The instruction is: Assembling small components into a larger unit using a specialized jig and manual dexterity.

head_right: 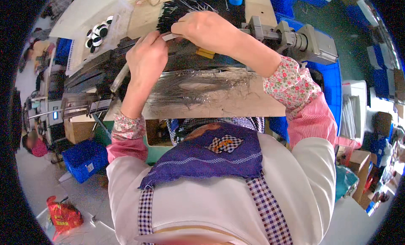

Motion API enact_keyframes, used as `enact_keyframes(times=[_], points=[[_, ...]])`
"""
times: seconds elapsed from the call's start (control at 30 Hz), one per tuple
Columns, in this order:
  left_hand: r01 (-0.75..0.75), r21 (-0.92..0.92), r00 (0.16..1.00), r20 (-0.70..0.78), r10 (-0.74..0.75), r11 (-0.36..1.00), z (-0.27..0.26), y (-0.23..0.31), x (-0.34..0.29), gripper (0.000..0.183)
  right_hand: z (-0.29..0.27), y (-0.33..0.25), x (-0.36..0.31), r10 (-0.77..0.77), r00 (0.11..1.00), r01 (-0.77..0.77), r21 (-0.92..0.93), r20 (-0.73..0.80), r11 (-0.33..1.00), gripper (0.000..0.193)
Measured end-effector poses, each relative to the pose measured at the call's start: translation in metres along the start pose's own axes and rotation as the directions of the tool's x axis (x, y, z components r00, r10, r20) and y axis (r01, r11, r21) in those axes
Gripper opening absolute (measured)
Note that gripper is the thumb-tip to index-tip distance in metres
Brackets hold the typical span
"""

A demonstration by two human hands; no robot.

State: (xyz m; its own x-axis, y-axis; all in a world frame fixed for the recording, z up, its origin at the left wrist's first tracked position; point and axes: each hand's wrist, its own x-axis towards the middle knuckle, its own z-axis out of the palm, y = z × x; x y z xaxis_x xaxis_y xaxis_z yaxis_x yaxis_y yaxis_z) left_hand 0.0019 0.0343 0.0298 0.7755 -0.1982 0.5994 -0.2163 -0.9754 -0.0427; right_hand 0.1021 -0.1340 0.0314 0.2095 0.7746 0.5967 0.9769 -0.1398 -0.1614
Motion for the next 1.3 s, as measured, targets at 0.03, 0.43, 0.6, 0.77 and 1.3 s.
enact_keyframes(times=[0.03, 0.43, 0.6, 0.77, 1.3], points=[[-0.003, 0.017, 0.997, -0.076, 0.004, 1.000, -0.004, -0.003, -0.001, 0.009, 0.004, 0.001, 0.002, 0.015, 0.999, -0.013, 0.039, -0.045, 0.999, 0.009], [-0.116, 0.138, 0.800, 0.600, -0.010, -0.984, -0.028, -0.016, -0.051, 0.048, 0.040, 0.010, 0.023, 0.272, 0.940, -0.319, 0.256, 0.205, 0.913, 0.020], [0.617, -0.745, 0.588, 0.652, -0.480, -0.256, 0.007, 0.036, -0.065, 0.031, 0.045, 0.005, 0.029, 0.241, 0.958, -0.274, 0.253, 0.157, 0.928, 0.018], [0.706, -0.708, 0.622, 0.624, -0.473, -0.006, 0.016, 0.025, -0.074, 0.022, 0.033, -0.003, 0.023, 0.146, 0.985, -0.152, 0.062, 0.092, 0.986, 0.019], [0.237, -0.909, 0.189, 0.390, -0.901, -0.344, 0.008, -0.066, -0.181, 0.023, 0.040, -0.004, -0.084, 0.599, 0.760, -0.579, -0.156, 0.254, 0.800, 0.013]])
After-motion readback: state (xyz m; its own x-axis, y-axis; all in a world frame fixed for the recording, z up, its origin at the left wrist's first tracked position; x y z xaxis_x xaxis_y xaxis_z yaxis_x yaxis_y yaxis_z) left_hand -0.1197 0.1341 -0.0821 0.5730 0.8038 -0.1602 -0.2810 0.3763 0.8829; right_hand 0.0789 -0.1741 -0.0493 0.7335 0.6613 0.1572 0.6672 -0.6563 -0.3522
